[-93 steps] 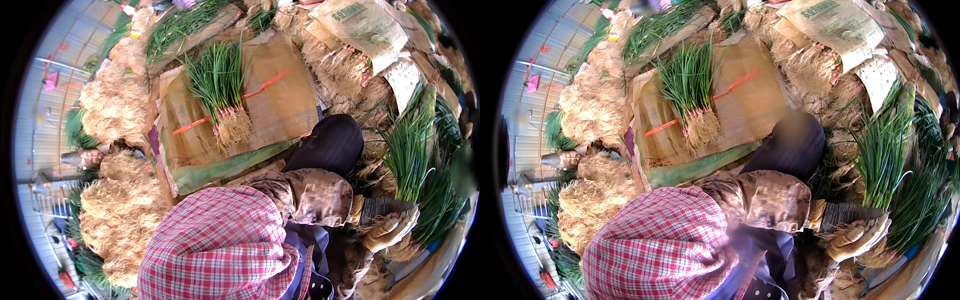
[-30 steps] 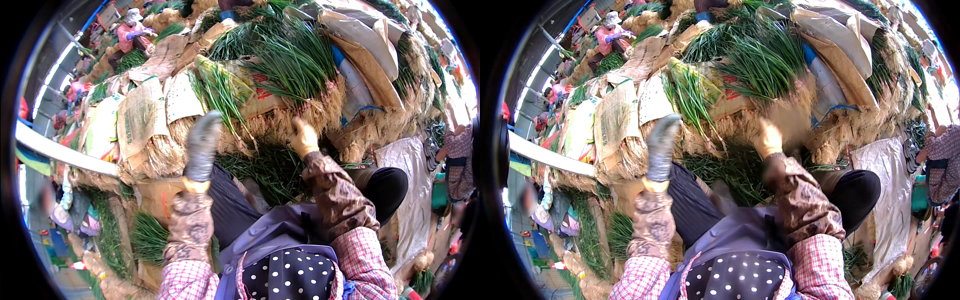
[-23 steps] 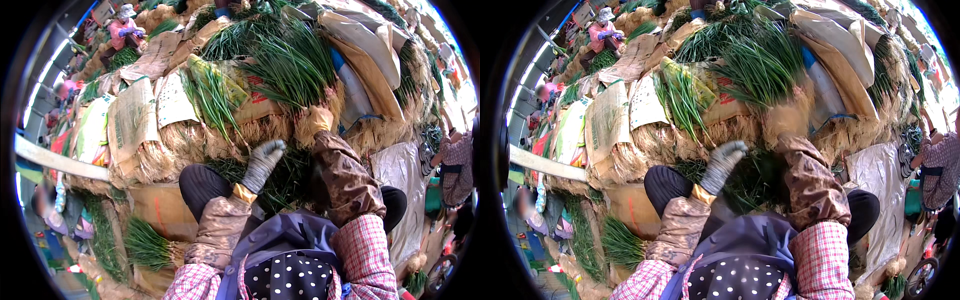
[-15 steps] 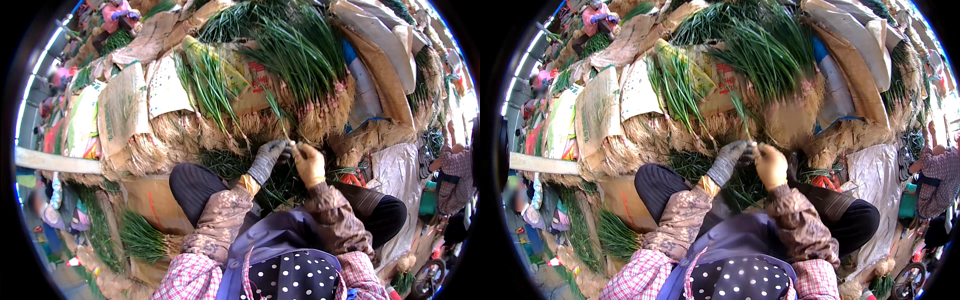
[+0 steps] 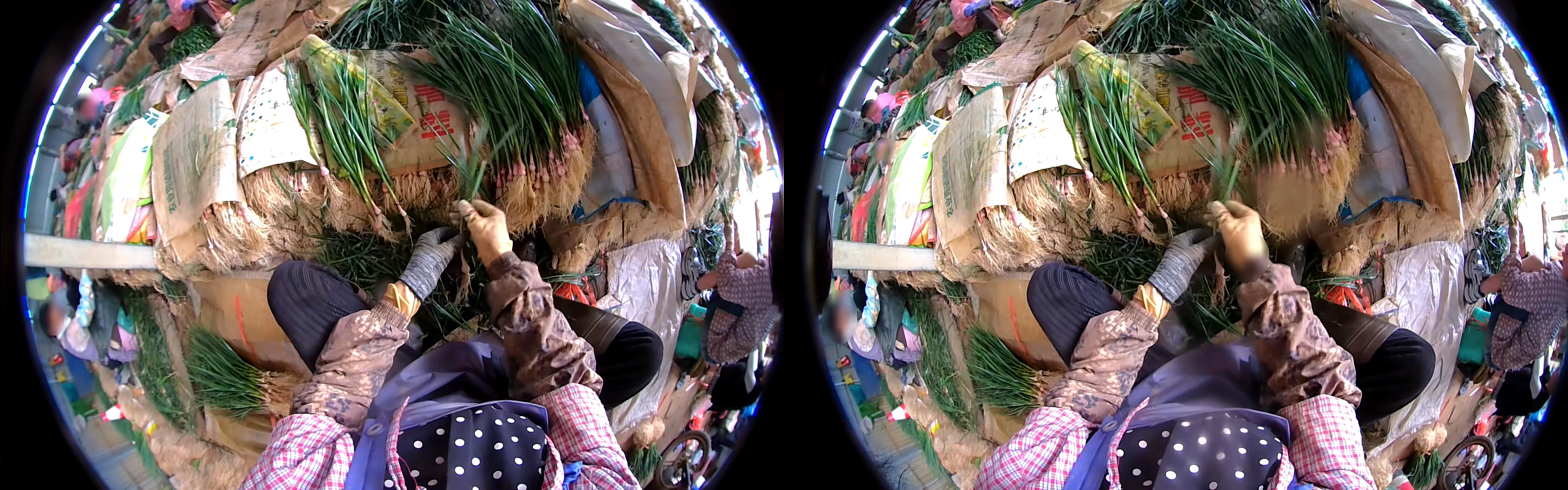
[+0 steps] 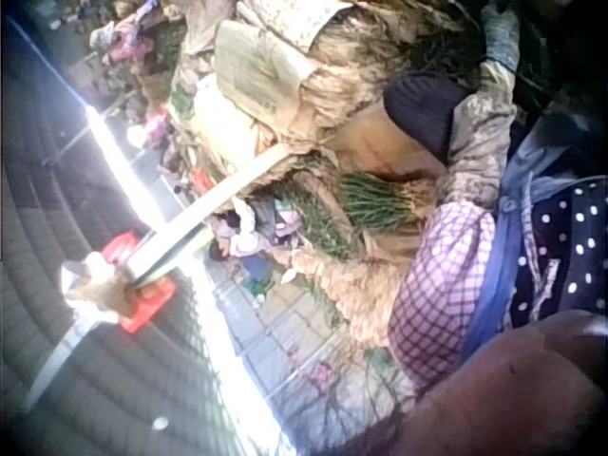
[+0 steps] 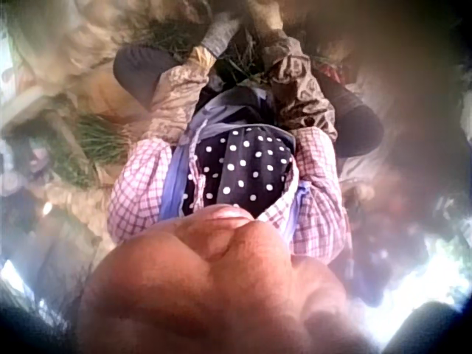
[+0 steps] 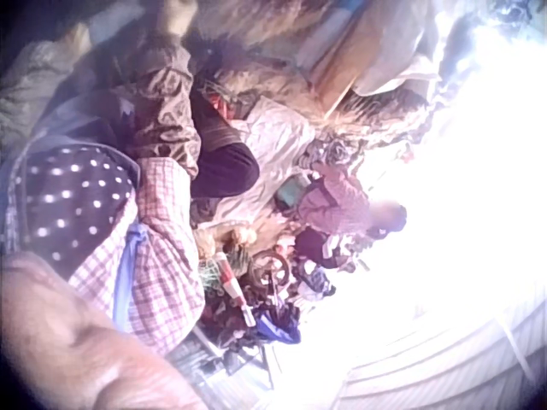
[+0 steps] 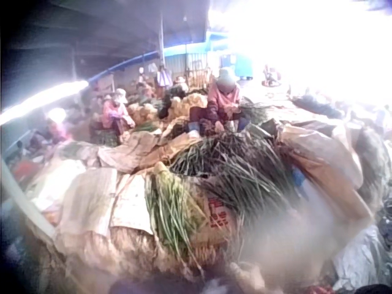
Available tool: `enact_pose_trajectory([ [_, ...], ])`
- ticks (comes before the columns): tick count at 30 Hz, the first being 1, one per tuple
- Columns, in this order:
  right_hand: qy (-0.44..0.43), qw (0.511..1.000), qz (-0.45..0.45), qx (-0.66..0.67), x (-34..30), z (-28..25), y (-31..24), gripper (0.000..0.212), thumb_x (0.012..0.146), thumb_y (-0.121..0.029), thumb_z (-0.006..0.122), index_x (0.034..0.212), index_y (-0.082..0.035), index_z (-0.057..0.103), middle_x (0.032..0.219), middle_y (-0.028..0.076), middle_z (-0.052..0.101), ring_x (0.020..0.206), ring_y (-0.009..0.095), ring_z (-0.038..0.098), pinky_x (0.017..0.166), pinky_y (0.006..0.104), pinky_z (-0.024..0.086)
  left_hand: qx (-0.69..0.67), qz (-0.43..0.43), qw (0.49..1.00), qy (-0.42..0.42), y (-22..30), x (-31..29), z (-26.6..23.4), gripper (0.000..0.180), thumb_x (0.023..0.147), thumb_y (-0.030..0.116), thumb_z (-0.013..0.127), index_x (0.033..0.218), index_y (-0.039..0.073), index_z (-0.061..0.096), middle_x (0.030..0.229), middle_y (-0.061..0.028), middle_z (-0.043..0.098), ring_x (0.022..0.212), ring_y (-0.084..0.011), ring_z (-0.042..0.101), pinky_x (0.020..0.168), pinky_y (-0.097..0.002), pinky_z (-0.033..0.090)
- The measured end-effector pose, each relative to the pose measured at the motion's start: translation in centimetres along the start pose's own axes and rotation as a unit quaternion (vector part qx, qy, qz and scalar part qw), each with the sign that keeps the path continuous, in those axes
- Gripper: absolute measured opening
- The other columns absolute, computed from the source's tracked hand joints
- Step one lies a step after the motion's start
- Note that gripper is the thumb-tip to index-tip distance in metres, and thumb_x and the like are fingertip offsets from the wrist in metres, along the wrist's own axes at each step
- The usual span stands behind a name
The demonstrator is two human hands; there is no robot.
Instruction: The person cleans green onions by hand by peeling away the outer layers and removing soil from the roots before placing them into bundles.
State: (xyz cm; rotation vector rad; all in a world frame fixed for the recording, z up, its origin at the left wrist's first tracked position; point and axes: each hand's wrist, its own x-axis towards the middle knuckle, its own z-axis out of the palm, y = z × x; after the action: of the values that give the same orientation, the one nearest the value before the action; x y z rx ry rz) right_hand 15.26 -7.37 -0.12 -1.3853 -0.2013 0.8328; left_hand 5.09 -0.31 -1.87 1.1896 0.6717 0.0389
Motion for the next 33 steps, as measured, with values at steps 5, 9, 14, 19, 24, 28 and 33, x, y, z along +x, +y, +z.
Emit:
enact_pose_trajectory([
  [5, 0.04, 0.995, 0.032, -0.083, -3.6, 2.0, 0.9, 0.032, 0.084, -0.024, 0.054, 0.095, 0.006, 0.056, 0.071, 0.006, 0.059, 0.063, 0.011, 0.052, 0.059, 0.0223, 0.043, -0.025, 0.06, 0.996, 0.059, -2.7, 0.7, -1.6, 0.018, 0.081, 0.021, 0.06, 0.086, 0.005, 0.059, 0.07, -0.0021, 0.06, 0.054, -0.0085, 0.053, 0.047, -0.0212, 0.044],
  [9, 0.037, 0.973, 0.165, -0.156, -2.6, -1.9, 4.0, 0.02, 0.078, -0.013, 0.053, 0.084, 0.005, 0.061, 0.065, 0.007, 0.06, 0.056, 0.013, 0.054, 0.052, 0.0246, 0.044, -0.037, -0.033, 0.996, 0.074, 1.2, -0.7, -0.1, 0.013, 0.082, 0.015, 0.057, 0.08, 0.002, 0.055, 0.065, -0.0069, 0.06, 0.05, -0.0124, 0.056, 0.039, -0.0256, 0.047],
  [14, 0.226, 0.784, -0.012, -0.578, -2.6, -3.1, 4.2, 0.037, 0.075, -0.025, 0.062, 0.108, -0.012, 0.052, 0.074, 0.013, 0.062, 0.067, 0.029, 0.059, 0.061, 0.0338, 0.047, -0.125, -0.024, 0.986, 0.104, 0.4, -0.3, -0.6, 0.012, 0.082, 0.015, 0.056, 0.083, 0.004, 0.051, 0.063, -0.0062, 0.058, 0.049, -0.014, 0.056, 0.039, -0.0276, 0.048],
  [19, 0.147, 0.742, -0.042, -0.652, 2.1, -9.6, 7.0, 0.027, 0.072, -0.027, 0.064, 0.09, -0.007, 0.061, 0.074, 0.014, 0.061, 0.068, 0.028, 0.059, 0.062, 0.0349, 0.046, -0.153, -0.051, 0.984, 0.08, 0.7, -0.4, 0.0, 0.014, 0.082, 0.016, 0.056, 0.09, 0.007, 0.051, 0.06, -0.0025, 0.052, 0.043, -0.0119, 0.051, 0.037, -0.0273, 0.046],
  [24, 0.083, 0.862, -0.051, -0.497, -2.6, -4.9, 3.9, 0.019, 0.07, -0.027, 0.063, 0.077, -0.009, 0.062, 0.074, 0.013, 0.062, 0.073, 0.029, 0.059, 0.065, 0.0369, 0.047, -0.074, -0.115, 0.988, 0.076, 0.9, -0.4, 0.1, 0.018, 0.077, 0.017, 0.062, 0.091, 0.008, 0.055, 0.062, -0.0013, 0.052, 0.042, -0.008, 0.046, 0.036, -0.0237, 0.04],
  [28, 0.006, 0.808, -0.17, -0.564, -6.7, -0.1, 1.9, 0.019, 0.071, -0.027, 0.064, 0.078, -0.01, 0.058, 0.071, 0.012, 0.06, 0.069, 0.03, 0.058, 0.061, 0.0367, 0.046, -0.115, -0.064, 0.987, 0.087, 0.3, -0.4, -0.4, 0.014, 0.073, 0.016, 0.066, 0.082, 0.007, 0.06, 0.064, 0.0005, 0.056, 0.046, -0.0086, 0.046, 0.041, -0.023, 0.037],
  [33, -0.081, 0.976, 0.037, -0.198, -4.5, -2.1, 0.4, 0.052, 0.079, -0.042, 0.058, 0.11, 0.0, 0.051, 0.088, 0.006, 0.059, 0.076, 0.015, 0.054, 0.066, 0.027, 0.044, -0.076, 0.005, 0.992, 0.104, 0.2, -0.1, -0.7, 0.016, 0.073, 0.014, 0.067, 0.081, 0.001, 0.063, 0.067, -0.0015, 0.059, 0.056, -0.0099, 0.048, 0.05, -0.0267, 0.042],
])
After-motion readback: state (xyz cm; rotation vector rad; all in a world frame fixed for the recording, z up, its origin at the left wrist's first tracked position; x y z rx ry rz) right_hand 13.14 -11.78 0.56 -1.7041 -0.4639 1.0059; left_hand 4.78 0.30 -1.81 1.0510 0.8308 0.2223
